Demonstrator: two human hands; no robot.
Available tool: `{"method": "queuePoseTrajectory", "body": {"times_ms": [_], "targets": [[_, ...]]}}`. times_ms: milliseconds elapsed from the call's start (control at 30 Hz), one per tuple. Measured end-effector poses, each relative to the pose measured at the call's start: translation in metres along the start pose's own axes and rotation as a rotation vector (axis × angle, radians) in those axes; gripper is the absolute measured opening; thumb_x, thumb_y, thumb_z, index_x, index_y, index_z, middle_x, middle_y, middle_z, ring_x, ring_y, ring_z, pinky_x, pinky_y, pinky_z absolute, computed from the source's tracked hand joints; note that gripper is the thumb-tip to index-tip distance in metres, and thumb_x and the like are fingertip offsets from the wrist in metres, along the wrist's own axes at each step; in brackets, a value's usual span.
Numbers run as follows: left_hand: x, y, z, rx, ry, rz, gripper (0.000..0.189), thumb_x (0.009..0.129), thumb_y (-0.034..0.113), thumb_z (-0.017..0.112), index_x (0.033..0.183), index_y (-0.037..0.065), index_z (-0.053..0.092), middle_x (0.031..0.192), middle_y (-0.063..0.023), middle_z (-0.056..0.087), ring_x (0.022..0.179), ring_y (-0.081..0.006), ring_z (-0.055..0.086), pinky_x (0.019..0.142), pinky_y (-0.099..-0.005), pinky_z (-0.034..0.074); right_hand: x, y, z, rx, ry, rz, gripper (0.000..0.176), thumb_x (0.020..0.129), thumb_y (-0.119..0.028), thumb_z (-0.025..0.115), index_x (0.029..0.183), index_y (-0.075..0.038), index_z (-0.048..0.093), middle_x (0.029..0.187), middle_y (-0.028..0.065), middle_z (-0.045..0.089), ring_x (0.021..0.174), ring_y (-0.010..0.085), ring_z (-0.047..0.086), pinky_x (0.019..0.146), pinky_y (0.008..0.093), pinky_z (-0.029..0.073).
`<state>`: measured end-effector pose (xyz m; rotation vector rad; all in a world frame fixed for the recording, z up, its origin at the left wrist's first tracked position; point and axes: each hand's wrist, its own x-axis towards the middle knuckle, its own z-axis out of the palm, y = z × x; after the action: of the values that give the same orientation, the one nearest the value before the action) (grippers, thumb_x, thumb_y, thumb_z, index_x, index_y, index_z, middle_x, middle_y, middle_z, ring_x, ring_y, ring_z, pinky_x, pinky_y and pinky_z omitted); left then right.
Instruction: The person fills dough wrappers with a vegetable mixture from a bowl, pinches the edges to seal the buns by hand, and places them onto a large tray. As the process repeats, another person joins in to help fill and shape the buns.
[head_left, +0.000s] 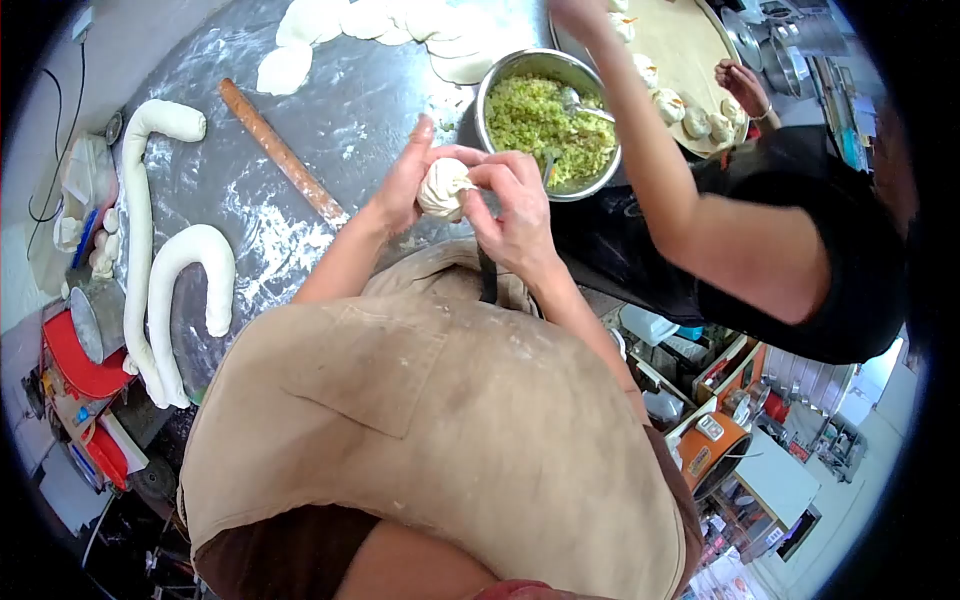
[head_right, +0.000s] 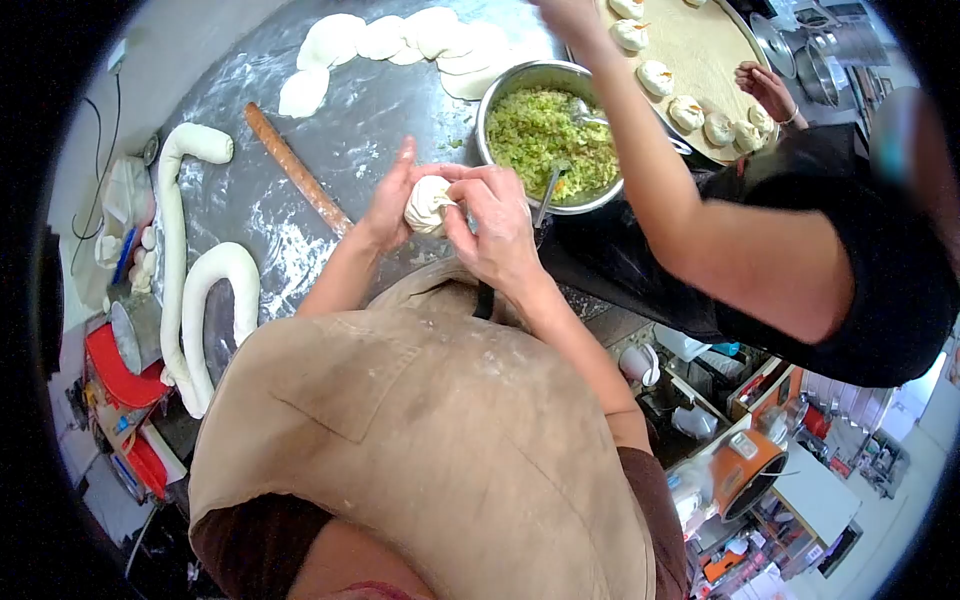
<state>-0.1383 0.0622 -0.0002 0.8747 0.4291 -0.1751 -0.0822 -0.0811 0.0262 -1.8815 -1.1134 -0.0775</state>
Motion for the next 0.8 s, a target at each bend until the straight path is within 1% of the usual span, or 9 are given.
{"method": "queuePoseTrajectory", "body": {"times_ms": [33,100,167,233,367,433,600,667,800], "targets": [[-0.006,0.002,0.006,-0.255,-0.041,-0.007,0.077,0.093,0.06,0.016,0.104,-0.002,0.06,0.091,-0.0108,0.064,0.08,-0.0153,0.062,0.072,-0.0278,0.051,0.0,-0.003,0.001,-0.003,0.003,-0.005,0.018,0.068,-0.003,0.066,0.084,-0.004,0.057,0.086,0.0101,0.055,0.08,0.029,0.052,0.073,0.0379,0.042],[-0.007,-0.009,0.005,-0.344,-0.037,-0.01,0.081,0.092,0.063,0.012,0.11,-0.003,0.055,0.098,-0.0133,0.063,0.086,-0.0173,0.062,0.075,-0.0304,0.052,-0.004,-0.01,0.003,0.162,-0.041,0.288,0.018,0.068,-0.003,0.065,0.085,-0.004,0.057,0.084,0.0095,0.054,0.077,0.0285,0.052,0.072,0.0378,0.042],[-0.007,-0.019,0.003,-0.271,-0.069,0.091,0.079,0.092,0.062,0.014,0.105,-0.003,0.057,0.094,-0.0125,0.064,0.083,-0.0179,0.063,0.074,-0.0309,0.052,-0.006,-0.014,0.002,0.099,-0.067,0.252,0.019,0.068,-0.004,0.065,0.086,-0.004,0.058,0.084,0.0088,0.054,0.078,0.0281,0.051,0.072,0.0371,0.043],[-0.008,-0.019,-0.002,-0.204,-0.056,0.084,0.075,0.093,0.06,0.017,0.099,-0.002,0.059,0.087,-0.0103,0.064,0.077,-0.0171,0.063,0.073,-0.0297,0.052,0.0,-0.023,-0.003,-0.072,0.003,0.101,0.02,0.068,-0.004,0.066,0.087,-0.004,0.058,0.083,0.0083,0.053,0.078,0.0275,0.051,0.071,0.0363,0.043],[-0.004,-0.023,-0.012,-0.147,-0.075,0.036,0.064,0.095,0.055,0.025,0.095,0.001,0.059,0.085,-0.0086,0.064,0.075,-0.0158,0.063,0.068,-0.0285,0.052,-0.004,-0.019,-0.006,-0.156,-0.097,-0.085,0.025,0.065,-0.001,0.068,0.088,-0.004,0.059,0.086,0.01,0.055,0.08,0.0287,0.052,0.071,0.0369,0.043],[-0.005,-0.023,-0.011,-0.15,-0.086,0.027,0.062,0.095,0.054,0.026,0.093,0.002,0.06,0.083,-0.0078,0.064,0.074,-0.0148,0.063,0.065,-0.028,0.053,-0.008,-0.023,-0.007,-0.156,-0.08,-0.098,0.024,0.065,0.0,0.068,0.087,-0.005,0.058,0.086,0.0096,0.055,0.079,0.0287,0.052,0.07,0.0375,0.043],[-0.017,-0.011,0.006,-0.015,0.064,-0.09,0.062,0.094,0.056,0.029,0.091,0.003,0.061,0.08,-0.0073,0.064,0.067,-0.0153,0.064,0.057,-0.0283,0.054,-0.006,-0.034,-0.011,-0.217,0.013,-0.078,0.022,0.064,0.001,0.067,0.083,-0.006,0.058,0.085,0.0079,0.056,0.077,0.0275,0.052,0.068,0.0377,0.043],[-0.014,-0.013,-0.001,0.024,0.027,-0.137,0.063,0.093,0.057,0.03,0.091,0.003,0.061,0.079,-0.0073,0.064,0.065,-0.0154,0.063,0.054,-0.0287,0.054,-0.006,-0.027,-0.016,-0.222,-0.147,-0.205,0.022,0.063,-0.001,0.067,0.082,-0.007,0.057,0.085,0.0072,0.056,0.077,0.0265,0.053,0.068,0.0369,0.043],[-0.02,-0.007,0.013,0.153,0.041,-0.226,0.067,0.091,0.062,0.029,0.094,0.003,0.06,0.077,-0.0076,0.064,0.059,-0.0156,0.063,0.046,-0.0305,0.053,-0.013,-0.029,-0.026,-0.229,-0.164,-0.25,0.024,0.063,-0.004,0.068,0.083,-0.007,0.055,0.086,0.0065,0.055,0.079,0.0254,0.053,0.07,0.0366,0.043]]}}
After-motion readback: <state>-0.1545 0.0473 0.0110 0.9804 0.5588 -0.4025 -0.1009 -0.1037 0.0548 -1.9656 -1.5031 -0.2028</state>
